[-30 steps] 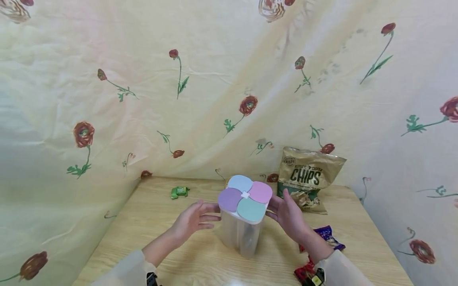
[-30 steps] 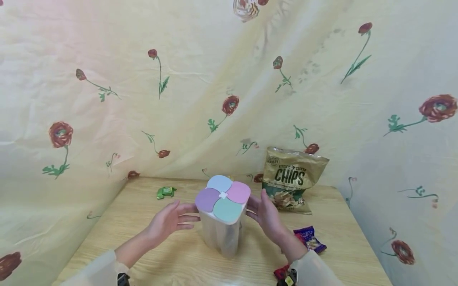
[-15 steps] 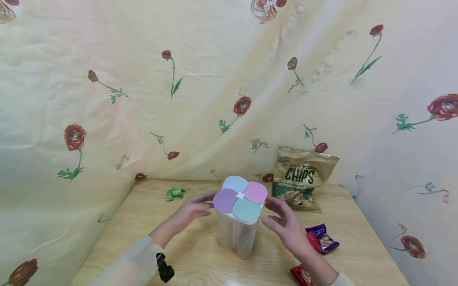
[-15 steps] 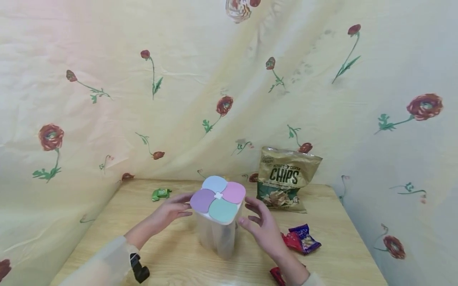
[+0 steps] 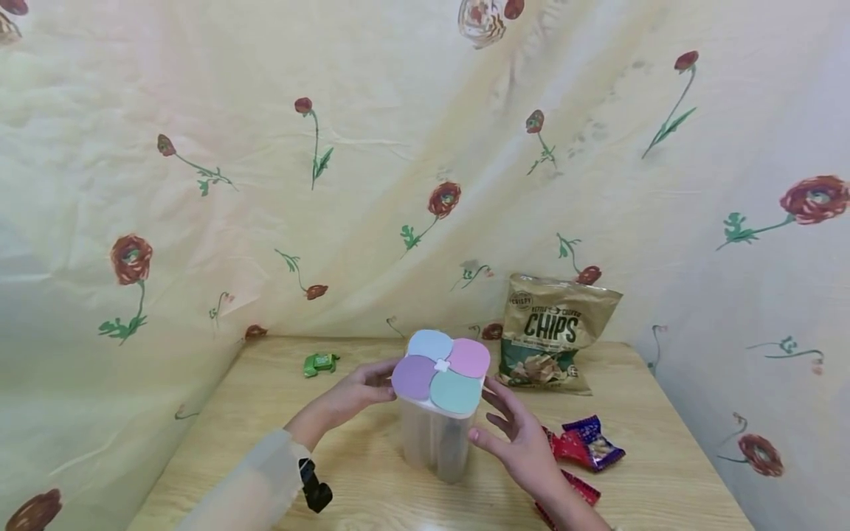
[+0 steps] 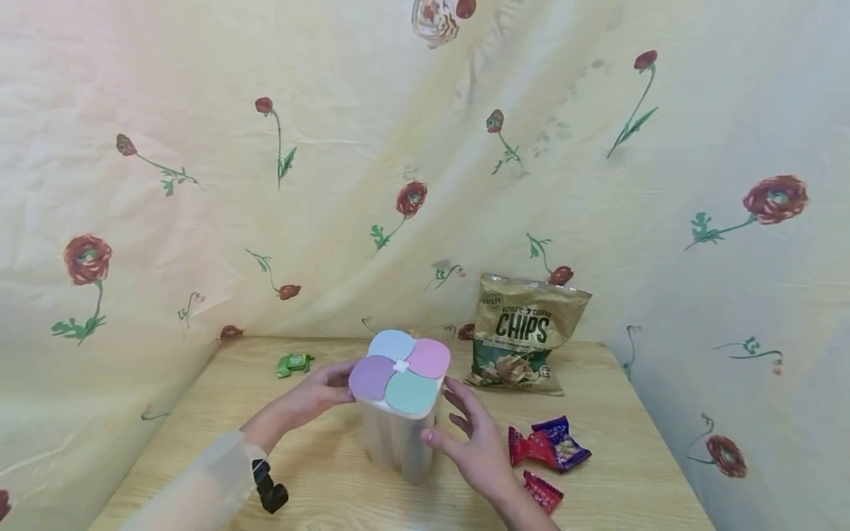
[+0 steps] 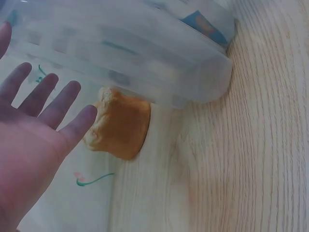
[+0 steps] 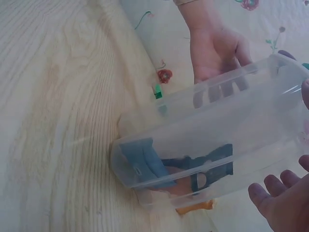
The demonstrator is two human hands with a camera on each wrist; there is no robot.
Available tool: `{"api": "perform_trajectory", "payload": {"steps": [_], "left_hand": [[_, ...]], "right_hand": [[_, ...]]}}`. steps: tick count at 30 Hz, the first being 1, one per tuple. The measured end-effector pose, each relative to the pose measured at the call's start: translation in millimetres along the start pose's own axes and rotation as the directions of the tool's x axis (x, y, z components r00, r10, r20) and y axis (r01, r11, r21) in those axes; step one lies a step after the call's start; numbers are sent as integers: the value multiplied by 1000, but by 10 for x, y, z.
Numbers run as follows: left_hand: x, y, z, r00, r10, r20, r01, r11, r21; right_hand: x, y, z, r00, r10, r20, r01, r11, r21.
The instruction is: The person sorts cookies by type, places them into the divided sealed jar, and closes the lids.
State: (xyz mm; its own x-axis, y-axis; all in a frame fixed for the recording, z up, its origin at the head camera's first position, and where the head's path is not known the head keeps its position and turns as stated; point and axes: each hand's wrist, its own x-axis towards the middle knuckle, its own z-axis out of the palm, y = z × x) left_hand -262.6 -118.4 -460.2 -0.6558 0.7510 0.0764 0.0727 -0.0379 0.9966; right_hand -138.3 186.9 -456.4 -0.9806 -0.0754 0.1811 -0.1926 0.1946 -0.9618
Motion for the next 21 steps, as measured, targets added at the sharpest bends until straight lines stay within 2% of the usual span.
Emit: {"api": "perform_trajectory", "payload": {"steps": [5, 11, 16, 21], "left_hand": [[-39, 26, 14, 1000, -2, 25, 2, 1000, -2], [-90, 34, 69, 998, -34, -46, 33, 999, -20], [-114, 20, 137, 994, -36, -105, 34, 999, -14], [-130, 24, 197, 990, -26, -139, 27, 1000, 4]], "right_hand": [[51, -22, -34, 999, -5, 48, 5, 1000, 2], [156, -5, -151, 989, -35, 141, 32, 999, 24], [260, 19, -269, 963, -33, 267, 6, 995, 102], [365, 33, -381, 936, -64, 346, 19, 991, 132]]}}
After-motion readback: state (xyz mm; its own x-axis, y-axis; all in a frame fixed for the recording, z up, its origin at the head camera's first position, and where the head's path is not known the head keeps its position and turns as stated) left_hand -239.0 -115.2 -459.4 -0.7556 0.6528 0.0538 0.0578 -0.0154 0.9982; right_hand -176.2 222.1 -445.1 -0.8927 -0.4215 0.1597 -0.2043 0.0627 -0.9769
